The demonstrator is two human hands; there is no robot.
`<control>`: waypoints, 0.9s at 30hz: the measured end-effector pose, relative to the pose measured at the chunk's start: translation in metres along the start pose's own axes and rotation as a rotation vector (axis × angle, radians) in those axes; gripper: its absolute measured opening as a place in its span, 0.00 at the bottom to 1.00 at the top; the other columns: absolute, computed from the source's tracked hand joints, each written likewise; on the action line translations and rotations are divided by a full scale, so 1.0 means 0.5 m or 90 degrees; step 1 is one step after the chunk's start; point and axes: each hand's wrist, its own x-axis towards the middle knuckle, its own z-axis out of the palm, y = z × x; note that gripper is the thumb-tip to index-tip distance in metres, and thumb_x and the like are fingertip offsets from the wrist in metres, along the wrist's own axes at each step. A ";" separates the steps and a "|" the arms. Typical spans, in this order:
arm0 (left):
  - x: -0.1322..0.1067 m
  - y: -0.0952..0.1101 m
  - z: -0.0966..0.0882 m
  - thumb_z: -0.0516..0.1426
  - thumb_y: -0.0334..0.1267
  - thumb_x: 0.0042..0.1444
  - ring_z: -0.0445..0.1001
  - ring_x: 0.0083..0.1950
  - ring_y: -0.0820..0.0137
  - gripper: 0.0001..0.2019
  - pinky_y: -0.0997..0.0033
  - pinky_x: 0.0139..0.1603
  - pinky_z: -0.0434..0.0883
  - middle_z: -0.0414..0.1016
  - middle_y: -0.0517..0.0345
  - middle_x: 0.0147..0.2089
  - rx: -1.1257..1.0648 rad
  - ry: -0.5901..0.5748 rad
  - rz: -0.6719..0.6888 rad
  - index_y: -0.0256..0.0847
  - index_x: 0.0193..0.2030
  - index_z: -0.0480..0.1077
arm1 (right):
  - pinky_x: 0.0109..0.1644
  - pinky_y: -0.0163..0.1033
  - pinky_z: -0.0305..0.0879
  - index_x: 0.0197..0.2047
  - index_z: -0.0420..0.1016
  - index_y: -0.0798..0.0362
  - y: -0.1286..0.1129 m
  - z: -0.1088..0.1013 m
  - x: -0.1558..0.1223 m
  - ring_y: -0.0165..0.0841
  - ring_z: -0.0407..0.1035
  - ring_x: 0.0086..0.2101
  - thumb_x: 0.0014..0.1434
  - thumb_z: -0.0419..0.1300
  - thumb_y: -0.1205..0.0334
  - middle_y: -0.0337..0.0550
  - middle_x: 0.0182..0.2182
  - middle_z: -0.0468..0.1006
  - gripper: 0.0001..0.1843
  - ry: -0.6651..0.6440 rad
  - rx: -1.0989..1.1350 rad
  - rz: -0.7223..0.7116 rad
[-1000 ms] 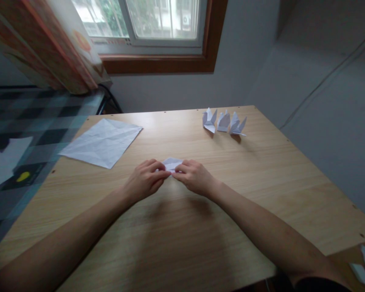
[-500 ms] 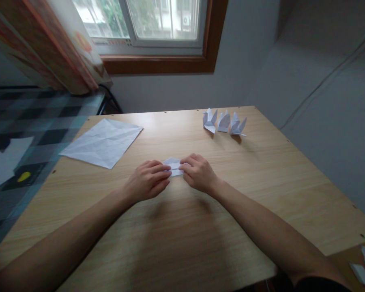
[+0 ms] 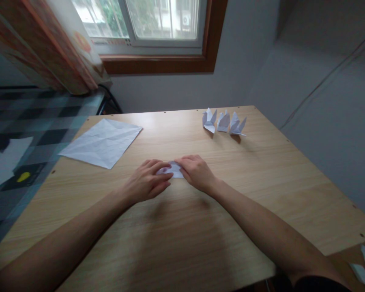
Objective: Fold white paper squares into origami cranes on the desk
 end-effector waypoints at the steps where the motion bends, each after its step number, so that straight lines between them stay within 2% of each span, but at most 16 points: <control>1: 0.000 0.001 0.000 0.55 0.42 0.64 0.71 0.53 0.57 0.12 0.54 0.53 0.68 0.74 0.48 0.56 0.005 0.003 -0.009 0.45 0.48 0.78 | 0.54 0.50 0.68 0.51 0.77 0.55 0.002 0.002 -0.001 0.41 0.74 0.48 0.63 0.57 0.70 0.51 0.45 0.83 0.14 0.003 -0.002 -0.010; 4: -0.001 0.001 0.001 0.56 0.42 0.63 0.70 0.56 0.55 0.12 0.53 0.54 0.67 0.72 0.47 0.58 0.014 0.010 -0.018 0.45 0.48 0.78 | 0.54 0.50 0.67 0.44 0.80 0.52 0.008 0.005 -0.003 0.40 0.74 0.47 0.63 0.58 0.71 0.48 0.44 0.83 0.11 -0.002 -0.011 -0.041; 9: -0.002 -0.004 0.008 0.54 0.42 0.65 0.73 0.55 0.60 0.13 0.57 0.55 0.68 0.78 0.53 0.54 -0.003 -0.008 0.009 0.43 0.50 0.76 | 0.54 0.51 0.68 0.43 0.80 0.53 0.007 0.001 -0.004 0.41 0.72 0.48 0.60 0.58 0.73 0.49 0.46 0.82 0.12 -0.019 -0.038 -0.056; 17: 0.001 -0.003 0.004 0.52 0.42 0.67 0.75 0.55 0.62 0.13 0.60 0.55 0.66 0.79 0.56 0.54 0.006 -0.004 0.020 0.42 0.48 0.76 | 0.54 0.48 0.68 0.52 0.76 0.58 -0.018 -0.002 0.000 0.41 0.73 0.50 0.66 0.55 0.67 0.53 0.50 0.81 0.14 -0.043 -0.101 -0.141; 23: 0.003 0.002 0.001 0.52 0.44 0.68 0.73 0.56 0.60 0.13 0.56 0.58 0.63 0.80 0.57 0.53 0.041 0.000 -0.003 0.44 0.47 0.76 | 0.52 0.47 0.67 0.43 0.80 0.56 -0.030 -0.016 0.003 0.41 0.74 0.45 0.65 0.57 0.64 0.50 0.45 0.83 0.10 -0.060 -0.107 -0.146; 27: 0.005 0.004 -0.003 0.53 0.44 0.67 0.71 0.60 0.56 0.13 0.51 0.61 0.60 0.79 0.55 0.53 0.071 0.007 -0.012 0.44 0.46 0.77 | 0.48 0.47 0.66 0.37 0.80 0.55 -0.032 -0.025 0.003 0.41 0.74 0.42 0.65 0.59 0.57 0.49 0.39 0.84 0.12 -0.070 -0.107 -0.154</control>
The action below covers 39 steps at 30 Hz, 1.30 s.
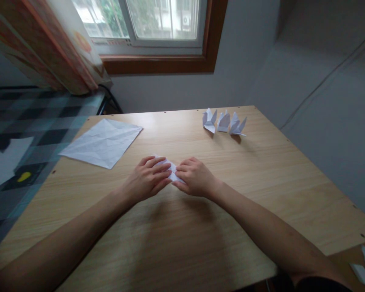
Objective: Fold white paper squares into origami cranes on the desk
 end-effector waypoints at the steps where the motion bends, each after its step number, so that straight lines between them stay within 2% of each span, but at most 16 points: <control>1: 0.000 0.000 -0.001 0.53 0.44 0.67 0.70 0.61 0.55 0.13 0.50 0.62 0.60 0.79 0.54 0.53 0.008 0.005 -0.005 0.43 0.45 0.77 | 0.48 0.47 0.65 0.36 0.80 0.54 -0.001 -0.001 0.000 0.40 0.74 0.41 0.65 0.59 0.55 0.49 0.38 0.83 0.13 -0.004 -0.001 -0.003; 6: -0.002 0.000 0.001 0.55 0.43 0.66 0.68 0.63 0.53 0.12 0.48 0.63 0.59 0.76 0.53 0.58 0.043 0.010 -0.050 0.44 0.45 0.78 | 0.48 0.47 0.65 0.36 0.79 0.54 -0.006 0.006 0.000 0.41 0.75 0.43 0.65 0.59 0.50 0.48 0.36 0.83 0.17 -0.004 0.027 -0.036; 9: -0.004 -0.002 0.004 0.56 0.41 0.65 0.67 0.64 0.52 0.10 0.48 0.63 0.59 0.75 0.52 0.60 0.060 0.005 -0.068 0.45 0.47 0.78 | 0.50 0.47 0.67 0.39 0.80 0.56 -0.010 0.015 0.001 0.41 0.76 0.45 0.65 0.58 0.49 0.49 0.39 0.84 0.18 0.009 0.065 -0.068; 12: -0.005 -0.006 0.007 0.56 0.41 0.65 0.69 0.62 0.54 0.10 0.49 0.62 0.59 0.76 0.52 0.57 0.062 0.004 -0.063 0.44 0.47 0.77 | 0.53 0.47 0.69 0.42 0.80 0.55 -0.009 0.022 0.001 0.40 0.77 0.45 0.67 0.57 0.51 0.49 0.42 0.84 0.17 0.034 0.112 -0.080; 17: -0.001 -0.009 0.009 0.54 0.41 0.67 0.73 0.55 0.58 0.10 0.55 0.56 0.62 0.79 0.55 0.51 0.053 -0.004 -0.050 0.44 0.47 0.76 | 0.53 0.42 0.73 0.38 0.81 0.52 -0.006 0.033 -0.001 0.36 0.79 0.44 0.67 0.57 0.61 0.44 0.40 0.85 0.11 0.094 0.182 -0.019; 22: 0.001 -0.008 0.008 0.51 0.41 0.68 0.74 0.53 0.60 0.12 0.57 0.54 0.63 0.80 0.55 0.51 0.033 -0.017 -0.048 0.42 0.48 0.75 | 0.52 0.43 0.75 0.38 0.82 0.52 -0.006 0.041 -0.004 0.36 0.79 0.44 0.66 0.57 0.65 0.45 0.41 0.85 0.11 0.090 0.159 0.014; 27: 0.002 -0.007 0.008 0.53 0.40 0.67 0.74 0.55 0.58 0.11 0.55 0.55 0.63 0.80 0.53 0.52 0.011 -0.021 -0.061 0.40 0.49 0.73 | 0.53 0.43 0.74 0.41 0.82 0.49 -0.006 0.044 -0.006 0.36 0.79 0.45 0.65 0.58 0.66 0.44 0.44 0.84 0.10 0.073 0.186 0.061; 31: 0.004 -0.005 0.005 0.54 0.41 0.65 0.75 0.54 0.58 0.09 0.55 0.55 0.64 0.80 0.50 0.50 -0.009 -0.034 -0.091 0.39 0.43 0.72 | 0.53 0.45 0.74 0.44 0.81 0.51 -0.005 0.043 -0.005 0.38 0.78 0.46 0.64 0.59 0.66 0.48 0.46 0.83 0.09 0.068 0.166 0.089; 35: 0.004 -0.006 0.003 0.53 0.41 0.66 0.75 0.54 0.58 0.10 0.54 0.56 0.64 0.80 0.51 0.51 -0.016 -0.038 -0.084 0.40 0.40 0.73 | 0.52 0.46 0.74 0.41 0.82 0.52 -0.003 0.040 -0.004 0.40 0.78 0.46 0.65 0.59 0.66 0.49 0.45 0.83 0.09 0.063 0.136 0.086; 39: 0.002 -0.006 0.001 0.52 0.42 0.66 0.75 0.55 0.57 0.11 0.53 0.56 0.64 0.79 0.51 0.54 -0.023 -0.045 -0.083 0.39 0.41 0.73 | 0.53 0.48 0.73 0.40 0.82 0.53 -0.001 0.039 -0.003 0.42 0.77 0.47 0.64 0.60 0.66 0.49 0.45 0.84 0.08 0.080 0.097 0.074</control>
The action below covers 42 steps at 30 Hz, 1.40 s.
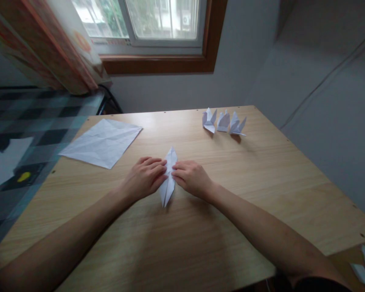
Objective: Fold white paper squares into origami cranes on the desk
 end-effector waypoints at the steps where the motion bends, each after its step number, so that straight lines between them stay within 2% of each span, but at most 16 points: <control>1: 0.000 0.000 -0.001 0.53 0.42 0.65 0.74 0.55 0.56 0.11 0.52 0.56 0.65 0.79 0.51 0.54 -0.002 -0.003 -0.002 0.39 0.42 0.73 | 0.53 0.48 0.72 0.40 0.82 0.53 0.001 0.000 0.000 0.42 0.77 0.48 0.64 0.60 0.66 0.48 0.45 0.84 0.07 0.002 0.000 0.006; 6: -0.001 0.003 -0.006 0.53 0.43 0.63 0.73 0.57 0.55 0.12 0.51 0.57 0.64 0.78 0.49 0.55 -0.014 -0.018 -0.013 0.39 0.44 0.74 | 0.56 0.49 0.70 0.47 0.79 0.54 0.003 -0.003 0.001 0.41 0.76 0.50 0.63 0.61 0.67 0.49 0.47 0.83 0.10 -0.021 0.019 0.058; 11: -0.002 0.005 -0.005 0.53 0.42 0.63 0.72 0.59 0.53 0.12 0.50 0.58 0.64 0.76 0.48 0.58 -0.019 -0.019 -0.024 0.39 0.45 0.73 | 0.57 0.52 0.68 0.43 0.81 0.52 0.004 -0.003 -0.001 0.43 0.74 0.51 0.64 0.60 0.65 0.50 0.49 0.82 0.08 -0.019 -0.013 0.048; 16: -0.003 0.004 0.000 0.53 0.44 0.63 0.70 0.59 0.52 0.13 0.49 0.58 0.64 0.75 0.47 0.57 -0.015 -0.007 -0.028 0.40 0.46 0.73 | 0.58 0.54 0.67 0.45 0.82 0.52 0.004 -0.001 -0.002 0.44 0.72 0.53 0.64 0.59 0.66 0.51 0.51 0.80 0.10 -0.014 -0.018 0.069; 20: -0.005 0.001 0.005 0.53 0.44 0.63 0.69 0.60 0.51 0.14 0.48 0.58 0.64 0.75 0.46 0.57 -0.022 0.004 -0.048 0.41 0.49 0.73 | 0.59 0.54 0.66 0.47 0.80 0.51 0.002 -0.001 -0.002 0.44 0.70 0.54 0.64 0.57 0.69 0.51 0.52 0.79 0.12 -0.029 -0.026 0.096; 25: -0.008 -0.003 0.011 0.53 0.44 0.65 0.69 0.60 0.53 0.17 0.51 0.59 0.64 0.75 0.47 0.58 -0.026 0.010 -0.055 0.41 0.55 0.71 | 0.61 0.54 0.63 0.54 0.76 0.54 -0.003 -0.008 0.001 0.46 0.66 0.57 0.60 0.59 0.69 0.55 0.57 0.74 0.19 -0.059 -0.034 0.138; 28: -0.008 -0.004 0.014 0.53 0.44 0.65 0.70 0.59 0.54 0.15 0.52 0.58 0.64 0.76 0.49 0.57 -0.015 0.023 -0.049 0.42 0.54 0.72 | 0.62 0.56 0.62 0.55 0.75 0.55 -0.004 -0.011 0.002 0.48 0.64 0.59 0.59 0.60 0.67 0.57 0.59 0.72 0.20 -0.067 -0.036 0.161; 33: -0.007 -0.006 0.016 0.53 0.43 0.66 0.71 0.57 0.56 0.12 0.53 0.56 0.65 0.78 0.53 0.53 0.004 0.040 -0.046 0.45 0.50 0.75 | 0.61 0.57 0.61 0.53 0.77 0.54 -0.002 -0.009 0.001 0.48 0.66 0.58 0.61 0.60 0.64 0.56 0.58 0.74 0.17 -0.060 -0.046 0.170; 38: -0.007 -0.007 0.013 0.53 0.42 0.66 0.72 0.56 0.56 0.13 0.53 0.55 0.66 0.79 0.52 0.53 -0.010 0.042 -0.054 0.44 0.50 0.75 | 0.62 0.57 0.62 0.51 0.79 0.52 0.001 -0.004 -0.001 0.45 0.68 0.58 0.60 0.59 0.67 0.53 0.56 0.77 0.16 -0.022 0.027 0.225; 42: -0.007 -0.006 0.012 0.54 0.43 0.65 0.72 0.57 0.55 0.13 0.52 0.57 0.66 0.78 0.51 0.54 -0.035 0.042 -0.066 0.43 0.51 0.75 | 0.62 0.56 0.62 0.52 0.78 0.53 -0.002 0.000 0.001 0.45 0.69 0.57 0.61 0.60 0.64 0.53 0.53 0.78 0.16 0.012 0.117 0.274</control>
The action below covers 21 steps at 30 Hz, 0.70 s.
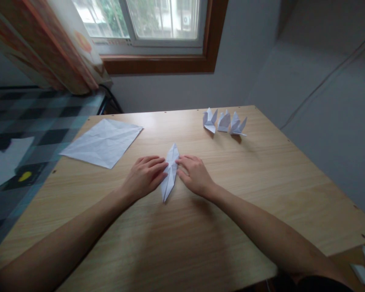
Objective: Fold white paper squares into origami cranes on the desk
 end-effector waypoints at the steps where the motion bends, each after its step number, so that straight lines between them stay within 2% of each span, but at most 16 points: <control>1: 0.000 0.000 0.000 0.54 0.43 0.65 0.72 0.57 0.55 0.13 0.51 0.57 0.66 0.78 0.51 0.54 -0.005 0.000 -0.003 0.43 0.51 0.75 | 0.62 0.55 0.63 0.52 0.77 0.53 -0.002 0.001 0.000 0.44 0.69 0.56 0.60 0.60 0.64 0.52 0.52 0.79 0.16 0.005 0.025 0.005; 6: 0.000 -0.001 0.003 0.55 0.43 0.64 0.72 0.57 0.55 0.14 0.51 0.57 0.66 0.79 0.49 0.54 -0.014 0.005 -0.009 0.42 0.52 0.75 | 0.57 0.49 0.68 0.49 0.78 0.50 -0.014 0.005 0.002 0.40 0.74 0.49 0.57 0.63 0.68 0.47 0.47 0.81 0.16 0.022 0.121 0.023; 15: 0.003 0.001 0.002 0.57 0.43 0.63 0.72 0.58 0.55 0.14 0.49 0.58 0.67 0.78 0.49 0.55 -0.059 0.002 -0.032 0.41 0.52 0.74 | 0.46 0.44 0.70 0.34 0.83 0.49 -0.038 0.007 0.009 0.36 0.76 0.37 0.57 0.65 0.69 0.41 0.33 0.84 0.06 0.031 0.130 0.045; 18: 0.006 0.003 0.002 0.59 0.42 0.61 0.73 0.56 0.56 0.14 0.49 0.57 0.68 0.79 0.49 0.52 -0.122 0.002 -0.072 0.41 0.52 0.73 | 0.44 0.43 0.71 0.33 0.83 0.49 -0.033 0.013 0.008 0.36 0.76 0.36 0.56 0.65 0.68 0.42 0.32 0.84 0.05 0.057 0.162 0.063; 21: 0.009 0.006 0.011 0.61 0.39 0.57 0.76 0.50 0.61 0.22 0.54 0.53 0.72 0.78 0.49 0.50 -0.290 0.064 -0.171 0.42 0.58 0.68 | 0.42 0.42 0.73 0.34 0.83 0.48 -0.028 0.017 0.005 0.37 0.77 0.36 0.56 0.66 0.66 0.42 0.34 0.84 0.04 0.117 0.239 0.065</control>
